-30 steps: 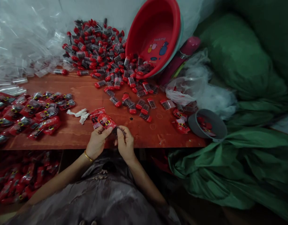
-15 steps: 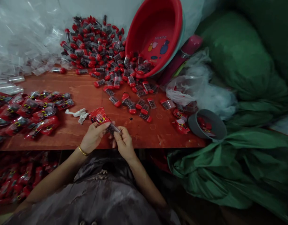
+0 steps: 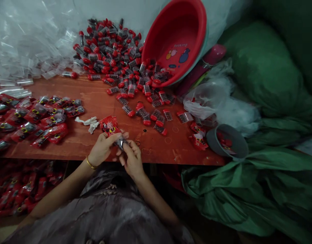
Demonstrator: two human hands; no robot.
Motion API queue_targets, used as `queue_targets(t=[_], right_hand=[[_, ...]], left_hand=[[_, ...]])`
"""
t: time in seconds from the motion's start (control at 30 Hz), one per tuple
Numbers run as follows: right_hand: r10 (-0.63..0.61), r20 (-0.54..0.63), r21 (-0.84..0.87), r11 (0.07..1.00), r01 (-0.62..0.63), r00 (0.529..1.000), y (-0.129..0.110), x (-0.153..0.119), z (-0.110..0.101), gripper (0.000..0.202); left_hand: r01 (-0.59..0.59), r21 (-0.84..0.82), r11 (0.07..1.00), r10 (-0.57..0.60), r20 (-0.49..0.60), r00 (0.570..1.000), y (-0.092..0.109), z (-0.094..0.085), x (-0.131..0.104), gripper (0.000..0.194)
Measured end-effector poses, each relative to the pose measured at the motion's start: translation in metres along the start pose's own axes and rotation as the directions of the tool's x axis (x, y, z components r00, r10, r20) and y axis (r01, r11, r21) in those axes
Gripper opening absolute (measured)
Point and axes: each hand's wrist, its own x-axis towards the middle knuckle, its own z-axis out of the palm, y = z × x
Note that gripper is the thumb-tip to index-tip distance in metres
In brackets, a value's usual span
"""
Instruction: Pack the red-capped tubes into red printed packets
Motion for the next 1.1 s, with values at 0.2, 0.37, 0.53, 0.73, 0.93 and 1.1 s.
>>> queue_targets(t=[0.2,0.37,0.53,0.73,0.93,1.1], right_hand=[[-0.008,-0.052,-0.042,0.999,0.006,0.999,0.006,-0.002,0.003,0.027],[-0.32,-0.161,-0.364,0.899,0.245,0.934,0.01,-0.002,-0.006,0.025],[-0.265,-0.105,-0.412,0.889,0.201,0.959,0.005,-0.001,-0.008,0.025],[-0.323,-0.103,-0.577,0.79,0.208,0.941,0.001,-0.001,-0.01,0.021],[-0.384,-0.051,-0.617,0.738,0.273,0.922,0.002,-0.001,-0.012,0.019],[-0.265,-0.146,-0.468,0.868,0.169,0.953,0.011,-0.003,-0.01,0.029]], left_hand=[[-0.02,0.155,0.988,0.015,0.032,0.999,-0.009,0.0,-0.003,0.033],[-0.088,0.105,0.991,0.089,-0.004,0.996,-0.014,0.009,-0.003,0.038],[-0.117,-0.042,0.992,0.114,-0.074,0.991,-0.019,0.009,0.004,0.042],[-0.061,-0.022,0.998,0.06,-0.024,0.998,-0.028,0.004,0.003,0.034],[-0.107,-0.044,0.993,0.1,-0.135,0.986,-0.013,0.008,0.01,0.036],[-0.024,0.067,0.997,0.027,-0.049,0.998,-0.015,0.017,0.006,0.039]])
